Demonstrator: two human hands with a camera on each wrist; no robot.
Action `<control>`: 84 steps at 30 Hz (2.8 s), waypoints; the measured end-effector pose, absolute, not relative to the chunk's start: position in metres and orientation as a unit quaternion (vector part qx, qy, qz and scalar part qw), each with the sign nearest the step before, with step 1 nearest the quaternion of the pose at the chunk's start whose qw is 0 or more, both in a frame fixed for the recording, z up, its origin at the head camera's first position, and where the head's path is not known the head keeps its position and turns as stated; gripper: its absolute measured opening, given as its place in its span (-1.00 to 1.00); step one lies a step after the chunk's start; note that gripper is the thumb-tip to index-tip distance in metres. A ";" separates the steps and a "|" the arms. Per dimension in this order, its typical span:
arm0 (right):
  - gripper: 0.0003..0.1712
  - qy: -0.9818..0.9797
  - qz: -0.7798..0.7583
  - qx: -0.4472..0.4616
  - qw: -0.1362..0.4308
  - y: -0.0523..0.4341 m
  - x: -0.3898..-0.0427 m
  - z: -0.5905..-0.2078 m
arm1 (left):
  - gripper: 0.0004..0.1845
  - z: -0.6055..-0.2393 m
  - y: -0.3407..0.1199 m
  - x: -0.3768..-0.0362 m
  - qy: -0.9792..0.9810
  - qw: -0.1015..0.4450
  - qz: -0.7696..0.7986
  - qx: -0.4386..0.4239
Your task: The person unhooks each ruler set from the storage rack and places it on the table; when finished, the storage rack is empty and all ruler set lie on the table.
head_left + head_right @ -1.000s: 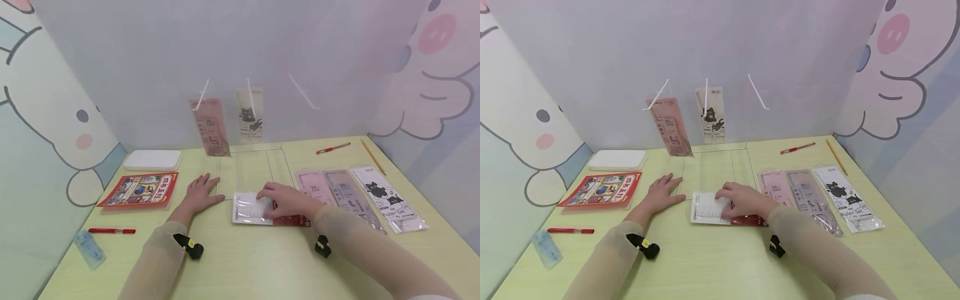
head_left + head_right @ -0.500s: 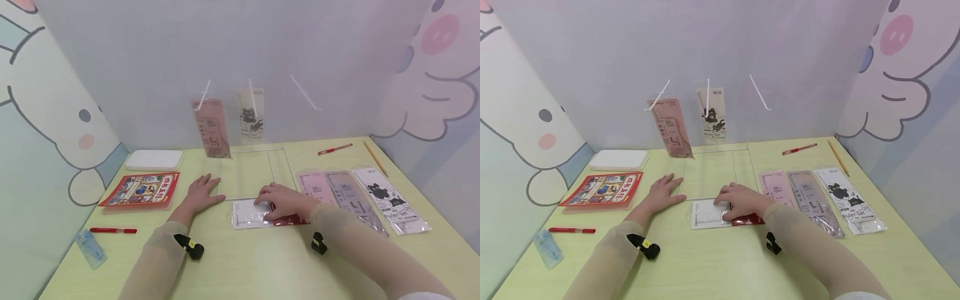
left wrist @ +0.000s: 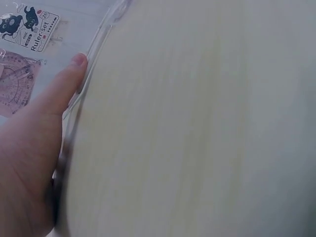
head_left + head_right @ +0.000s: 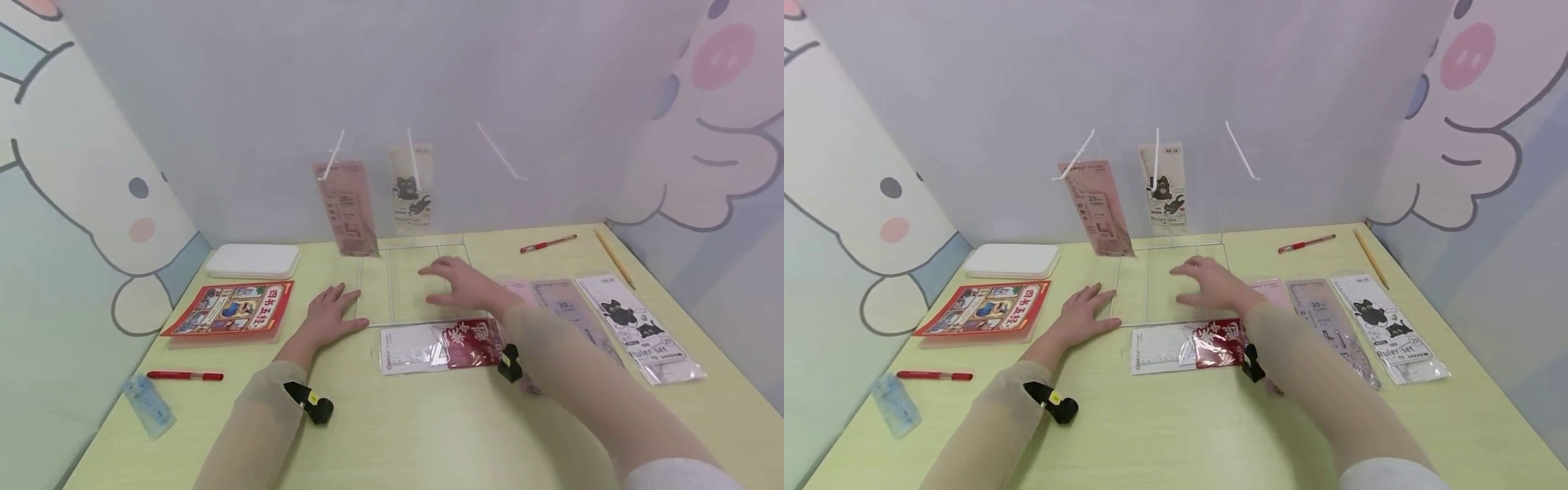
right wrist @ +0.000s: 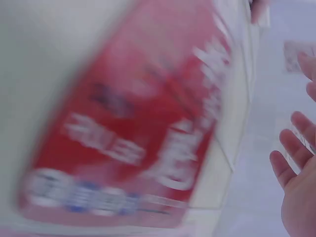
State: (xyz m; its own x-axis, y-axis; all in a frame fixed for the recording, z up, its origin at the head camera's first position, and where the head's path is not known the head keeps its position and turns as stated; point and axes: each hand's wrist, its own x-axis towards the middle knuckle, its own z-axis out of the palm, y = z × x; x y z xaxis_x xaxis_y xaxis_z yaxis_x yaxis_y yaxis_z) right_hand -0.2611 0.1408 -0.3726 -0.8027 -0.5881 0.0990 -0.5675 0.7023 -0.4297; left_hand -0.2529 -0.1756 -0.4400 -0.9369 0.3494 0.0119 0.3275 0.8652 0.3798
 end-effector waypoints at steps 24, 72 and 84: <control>-0.19 0.906 -0.378 -0.182 -0.050 0.132 -0.335 -0.309 | -0.12 -0.443 -0.172 -0.250 0.967 0.031 0.187 0.170; -0.42 0.843 -0.505 -0.136 -0.128 0.140 -0.284 -0.314 | -0.12 -0.440 -0.168 -0.255 0.967 0.037 0.180 0.175; -0.35 0.853 -0.453 -0.189 -0.175 0.156 -0.255 -0.314 | -0.12 -0.440 -0.168 -0.256 0.966 0.037 0.185 0.175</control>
State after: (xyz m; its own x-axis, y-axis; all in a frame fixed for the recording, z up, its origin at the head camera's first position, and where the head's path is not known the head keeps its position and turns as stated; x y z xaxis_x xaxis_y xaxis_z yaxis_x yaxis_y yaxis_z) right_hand -0.2550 0.1564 -0.3141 -0.8672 -0.1635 0.4704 -0.4813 0.5178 -0.7072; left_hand -0.2555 -0.1679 -0.4403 -0.9359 0.3521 -0.0072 0.3246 0.8704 0.3702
